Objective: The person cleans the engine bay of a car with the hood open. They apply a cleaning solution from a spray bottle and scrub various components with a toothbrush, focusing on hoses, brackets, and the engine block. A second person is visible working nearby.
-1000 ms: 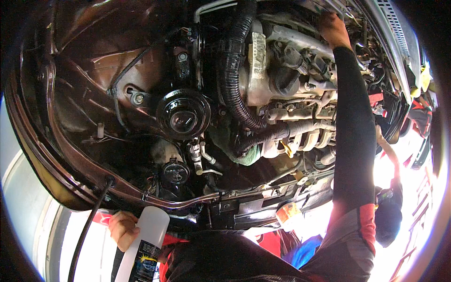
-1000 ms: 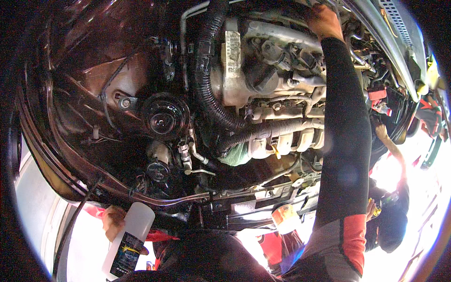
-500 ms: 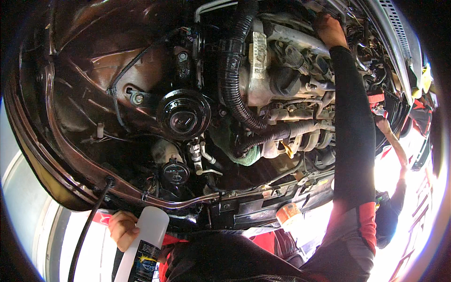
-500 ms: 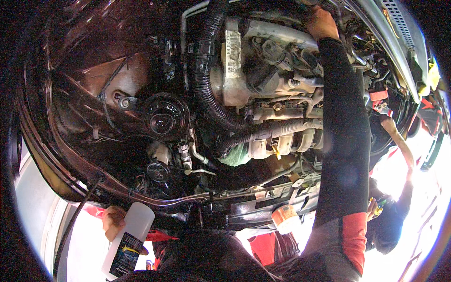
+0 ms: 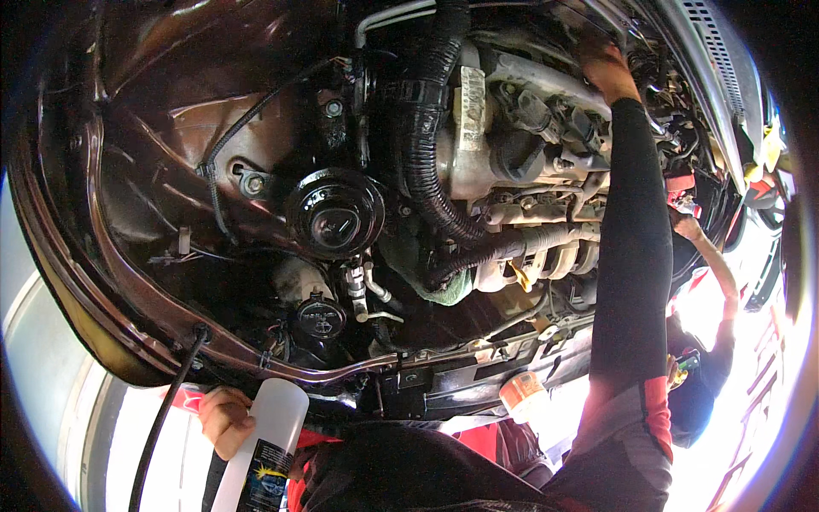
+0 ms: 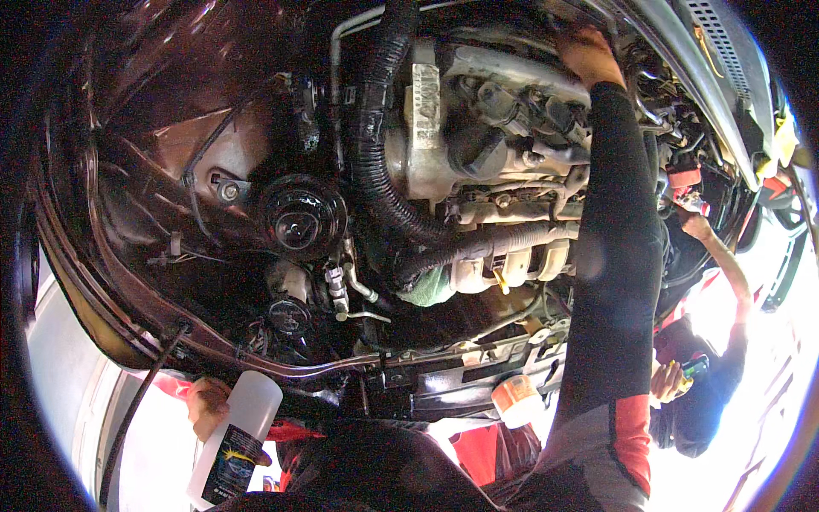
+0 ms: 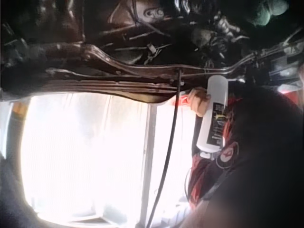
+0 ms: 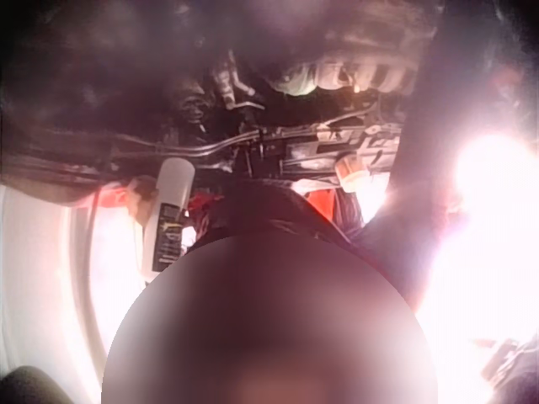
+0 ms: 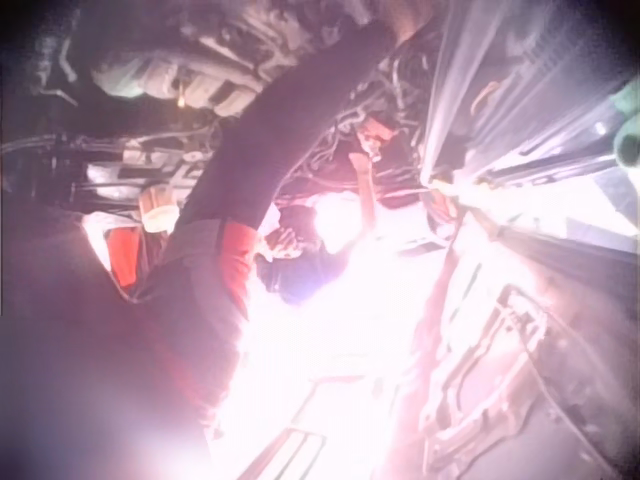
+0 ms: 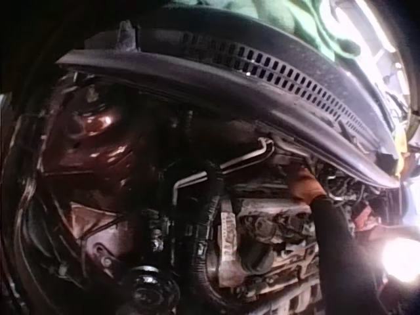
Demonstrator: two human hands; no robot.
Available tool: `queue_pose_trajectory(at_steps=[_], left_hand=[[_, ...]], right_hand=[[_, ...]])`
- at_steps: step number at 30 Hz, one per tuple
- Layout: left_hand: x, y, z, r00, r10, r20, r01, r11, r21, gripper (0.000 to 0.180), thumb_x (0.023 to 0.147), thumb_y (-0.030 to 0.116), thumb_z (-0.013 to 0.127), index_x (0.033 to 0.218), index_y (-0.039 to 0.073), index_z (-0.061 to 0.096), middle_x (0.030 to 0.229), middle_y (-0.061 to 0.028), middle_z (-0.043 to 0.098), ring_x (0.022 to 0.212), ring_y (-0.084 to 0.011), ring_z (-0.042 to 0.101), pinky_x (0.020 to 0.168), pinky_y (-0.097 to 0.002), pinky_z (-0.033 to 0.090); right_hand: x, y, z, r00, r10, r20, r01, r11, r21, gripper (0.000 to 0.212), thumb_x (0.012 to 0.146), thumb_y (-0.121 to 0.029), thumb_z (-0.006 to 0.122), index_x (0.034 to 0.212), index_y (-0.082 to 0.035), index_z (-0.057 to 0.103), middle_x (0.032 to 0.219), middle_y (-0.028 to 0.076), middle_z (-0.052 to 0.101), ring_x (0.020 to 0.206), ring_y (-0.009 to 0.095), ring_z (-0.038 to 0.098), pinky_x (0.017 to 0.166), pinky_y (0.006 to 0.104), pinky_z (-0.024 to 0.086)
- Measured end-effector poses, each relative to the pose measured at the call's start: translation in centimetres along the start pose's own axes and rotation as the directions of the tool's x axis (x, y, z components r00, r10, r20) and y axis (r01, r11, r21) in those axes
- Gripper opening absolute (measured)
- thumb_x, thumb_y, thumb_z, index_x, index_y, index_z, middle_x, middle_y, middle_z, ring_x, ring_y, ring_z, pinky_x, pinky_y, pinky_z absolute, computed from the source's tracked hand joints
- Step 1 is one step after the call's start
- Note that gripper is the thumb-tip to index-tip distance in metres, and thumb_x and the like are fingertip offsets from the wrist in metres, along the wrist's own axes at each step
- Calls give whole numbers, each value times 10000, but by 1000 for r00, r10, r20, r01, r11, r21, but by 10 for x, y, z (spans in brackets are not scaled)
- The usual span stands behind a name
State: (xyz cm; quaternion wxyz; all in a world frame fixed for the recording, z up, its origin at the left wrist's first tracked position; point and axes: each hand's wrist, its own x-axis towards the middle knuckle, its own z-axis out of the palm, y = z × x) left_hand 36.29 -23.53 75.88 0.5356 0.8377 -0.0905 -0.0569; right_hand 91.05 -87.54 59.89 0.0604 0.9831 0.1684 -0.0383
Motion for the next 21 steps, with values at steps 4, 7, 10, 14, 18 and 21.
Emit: queue_pose_trajectory(at_steps=[4,7,10,14,18,21], left_hand=[[-3,-6,-4,986,165,-6,-165,983,-80,306,610,136,825,815,46,616,767,-93,601,653,-277,645,558,-373,539],[1,-5,-4,995,97,6,-96,990,-105,298,613,150,813,813,47,618,767,-93,596,642,-267,632,549,-376,540],[9,-2,-1,992,128,4,-128,988,-83,289,631,188,793,811,45,619,753,-91,584,618,-253,611,528,-380,537],[16,2,6,965,237,-114,-236,972,17,296,641,214,779,815,34,621,736,-89,568,596,-241,595,510,-379,534],[19,-1,5,967,248,-55,-251,967,-49,300,638,197,781,825,23,625,720,-86,555,584,-232,587,503,-377,534],[19,-6,5,957,284,-68,-288,955,-70,302,650,185,783,850,16,632,712,-81,547,578,-228,583,499,-375,533]], right_hand=[[10,10,3,991,-76,107,43,960,278,413,1011,-54,554,1409,-101,651,1304,146,704,1216,310,674,1063,393,515],[22,0,10,932,-362,-14,351,910,-220,317,956,-66,610,1260,-83,698,1121,189,708,1096,343,689,945,449,542],[25,-7,15,957,-289,37,291,950,-115,315,930,-57,655,1239,-90,705,1117,169,711,1075,335,690,935,448,550],[22,-9,12,958,-284,38,286,951,-116,321,895,-46,716,1212,-99,714,1111,141,714,1048,324,692,923,447,560],[15,-13,4,933,-359,32,359,917,-172,337,861,-34,776,1185,-108,723,1105,113,717,1020,314,694,911,446,570],[13,-17,1,969,-234,81,245,956,-164,379,837,-7,790,1199,-113,747,1110,112,719,1049,312,692,929,444,568]])
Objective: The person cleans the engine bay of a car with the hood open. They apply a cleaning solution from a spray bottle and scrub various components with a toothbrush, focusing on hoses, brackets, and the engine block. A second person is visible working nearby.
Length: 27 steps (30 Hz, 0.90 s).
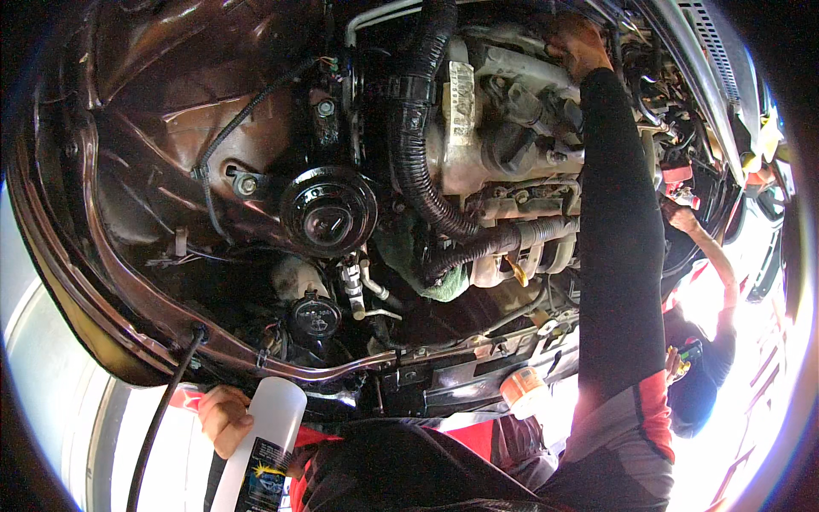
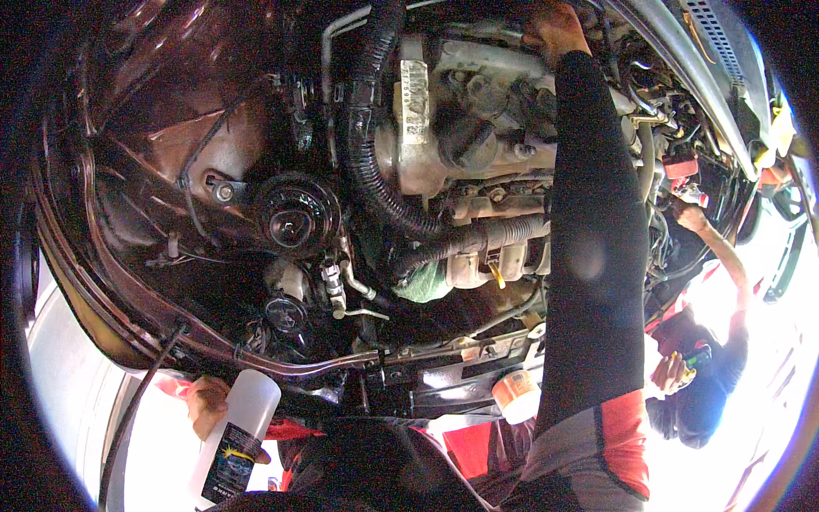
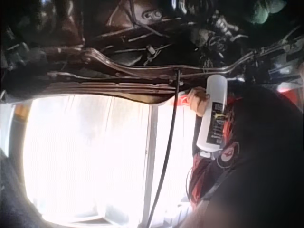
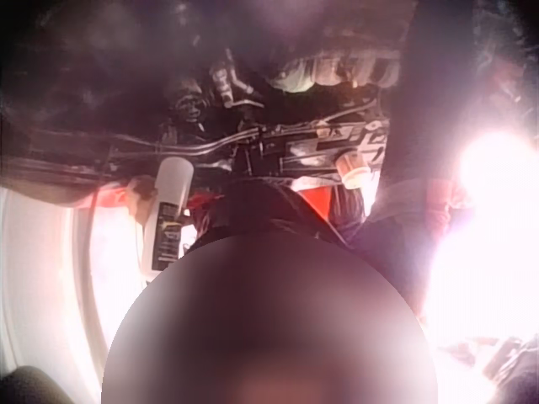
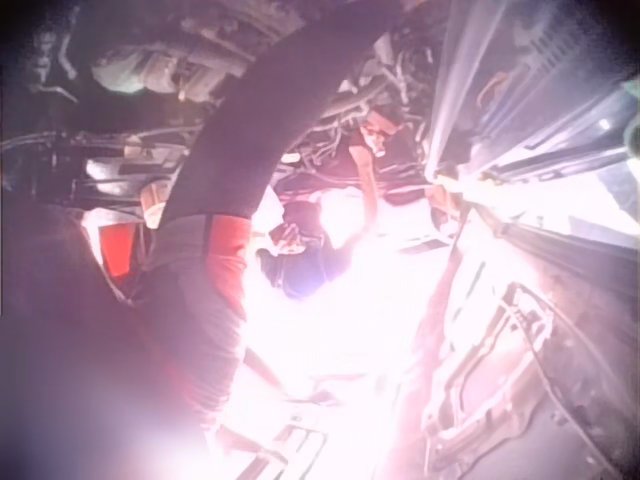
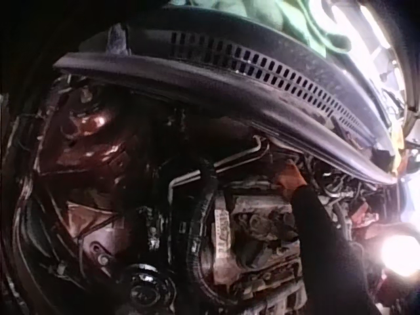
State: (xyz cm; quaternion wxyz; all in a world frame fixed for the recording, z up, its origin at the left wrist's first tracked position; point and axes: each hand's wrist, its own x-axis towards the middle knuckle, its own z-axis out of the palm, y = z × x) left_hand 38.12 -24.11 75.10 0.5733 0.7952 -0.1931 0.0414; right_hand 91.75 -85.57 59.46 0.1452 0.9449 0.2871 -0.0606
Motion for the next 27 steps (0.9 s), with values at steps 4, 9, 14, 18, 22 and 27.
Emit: queue_pose_trajectory(at_steps=[4,9,14,18,22,27], left_hand=[[1,0,-2,1000,7,23,-8,1000,8,320,669,166,787,903,10,635,720,-80,552,572,-221,574,501,-375,536],[6,3,-1,999,-36,23,36,999,-19,325,677,165,797,925,29,638,735,-80,558,569,-221,569,506,-372,538],[3,7,-10,985,-101,140,102,995,-2,311,681,176,800,923,53,648,758,-85,574,623,-251,611,554,-396,555],[-2,11,-12,980,-157,120,158,987,0,296,666,128,793,921,74,653,777,-93,590,678,-288,647,592,-419,555],[-5,18,-12,970,-229,83,226,973,48,294,635,77,792,878,71,625,784,-98,606,694,-309,662,609,-424,544],[-13,18,-12,911,-401,92,405,914,-27,316,601,60,813,816,56,582,776,-101,616,696,-312,669,616,-418,539]], right_hand=[[3,1,2,955,-224,-194,201,971,-130,453,839,-15,768,1275,-136,753,1075,142,723,1003,331,698,884,445,571],[15,5,12,996,-79,-47,85,986,142,361,885,-72,721,1239,-146,722,991,107,683,876,297,641,781,419,531],[19,0,23,999,32,-33,-17,920,391,194,951,-126,681,1145,-143,684,906,56,609,785,236,552,708,391,464],[20,5,30,995,93,38,-92,681,727,72,1003,-169,649,1069,-140,654,838,16,550,712,186,481,651,368,411],[19,0,19,985,53,164,-169,112,979,97,1056,-212,617,994,-137,624,771,-25,491,640,137,410,593,346,358],[3,-31,-41,792,329,514,-603,293,742,91,1048,-250,652,1075,-164,662,849,-4,583,712,153,547,684,345,464]])
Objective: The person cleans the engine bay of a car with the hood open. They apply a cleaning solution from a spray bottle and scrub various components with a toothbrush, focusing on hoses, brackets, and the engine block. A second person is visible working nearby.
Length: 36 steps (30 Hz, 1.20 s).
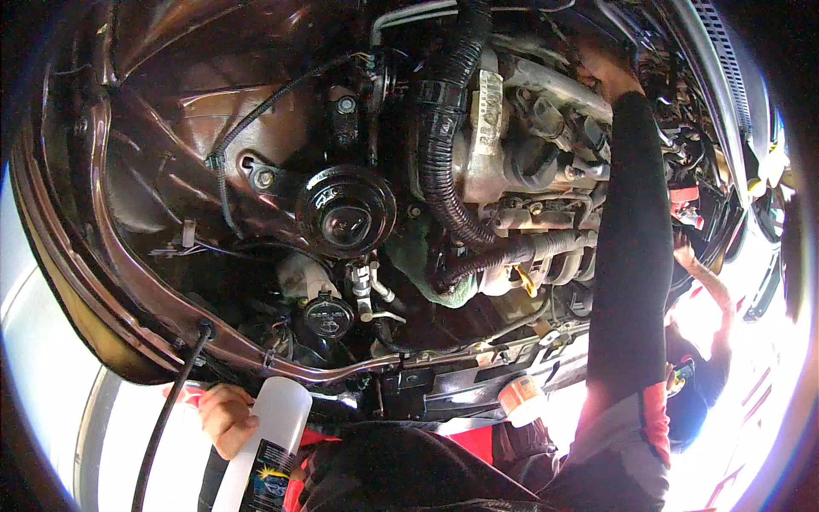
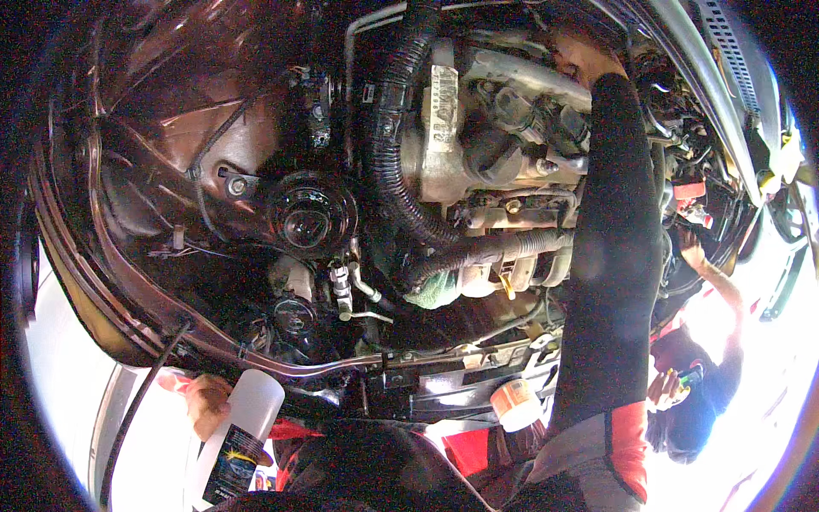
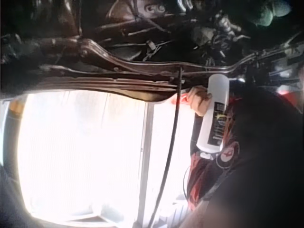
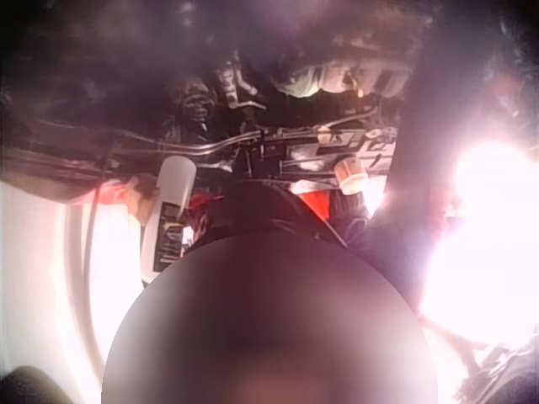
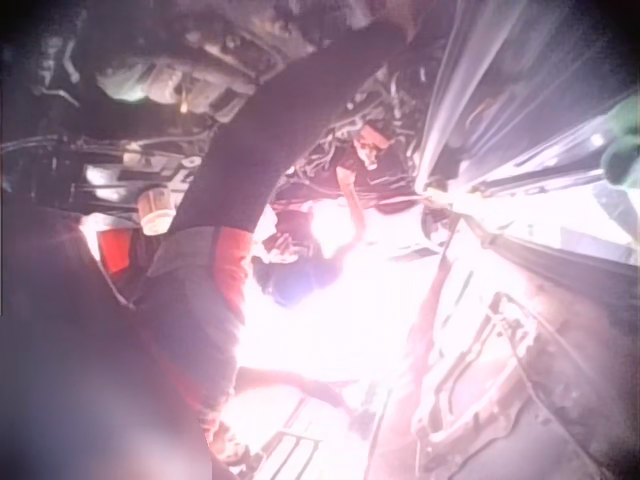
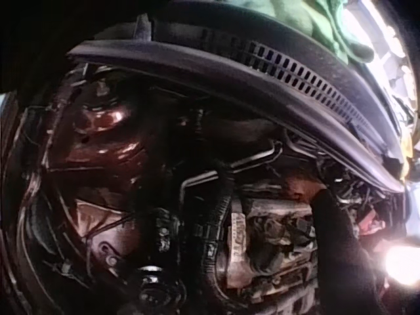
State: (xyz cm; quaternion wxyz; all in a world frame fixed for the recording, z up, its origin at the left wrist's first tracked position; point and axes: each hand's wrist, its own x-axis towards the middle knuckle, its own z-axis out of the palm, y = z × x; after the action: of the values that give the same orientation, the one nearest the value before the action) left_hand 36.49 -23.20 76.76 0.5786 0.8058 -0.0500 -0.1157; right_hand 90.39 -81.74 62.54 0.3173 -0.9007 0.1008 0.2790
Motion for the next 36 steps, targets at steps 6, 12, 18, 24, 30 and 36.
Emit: queue_pose_trajectory(at_steps=[6,12,18,24,30,36], left_hand=[[-4,-3,5,995,93,-32,-92,995,50,320,600,75,824,810,53,582,773,-105,616,693,-303,668,607,-400,539],[4,-6,0,989,142,28,-143,989,23,321,617,115,840,833,59,609,779,-100,614,687,-299,664,597,-405,540],[-6,-9,-2,994,100,43,-100,995,16,322,624,129,843,846,66,618,777,-95,614,689,-302,665,593,-415,538],[-4,-10,6,988,145,-54,-142,989,50,311,611,108,827,842,72,621,771,-84,609,692,-303,671,589,-414,533],[8,0,4,976,215,20,-216,971,98,308,586,68,807,828,62,616,775,-87,617,690,-299,671,603,-413,539],[2,-2,2,998,44,-41,-43,999,21,308,586,75,826,812,65,618,775,-102,622,689,-297,673,609,-431,540]], right_hand=[[-37,-31,4,765,-638,90,51,-80,-996,241,1026,-218,602,1240,-194,712,1215,79,731,1158,288,675,956,421,563],[-24,5,30,537,-836,-116,348,344,-872,301,955,-330,654,1081,-80,764,1109,178,744,1071,398,710,913,513,593],[2,10,9,763,-588,-270,328,711,-623,285,968,-275,657,1156,-86,758,1154,186,755,1076,417,712,911,504,588],[7,13,7,619,-781,-79,262,301,-917,252,936,-278,674,1088,-103,772,1153,138,769,1066,363,730,892,470,602],[4,7,6,711,-700,-73,315,409,-857,228,949,-150,645,1140,-57,727,1186,119,755,1100,343,713,934,428,582],[-4,0,9,765,-609,-209,334,653,-680,223,981,-186,620,1144,-75,723,1151,103,759,1074,307,713,937,412,575]])
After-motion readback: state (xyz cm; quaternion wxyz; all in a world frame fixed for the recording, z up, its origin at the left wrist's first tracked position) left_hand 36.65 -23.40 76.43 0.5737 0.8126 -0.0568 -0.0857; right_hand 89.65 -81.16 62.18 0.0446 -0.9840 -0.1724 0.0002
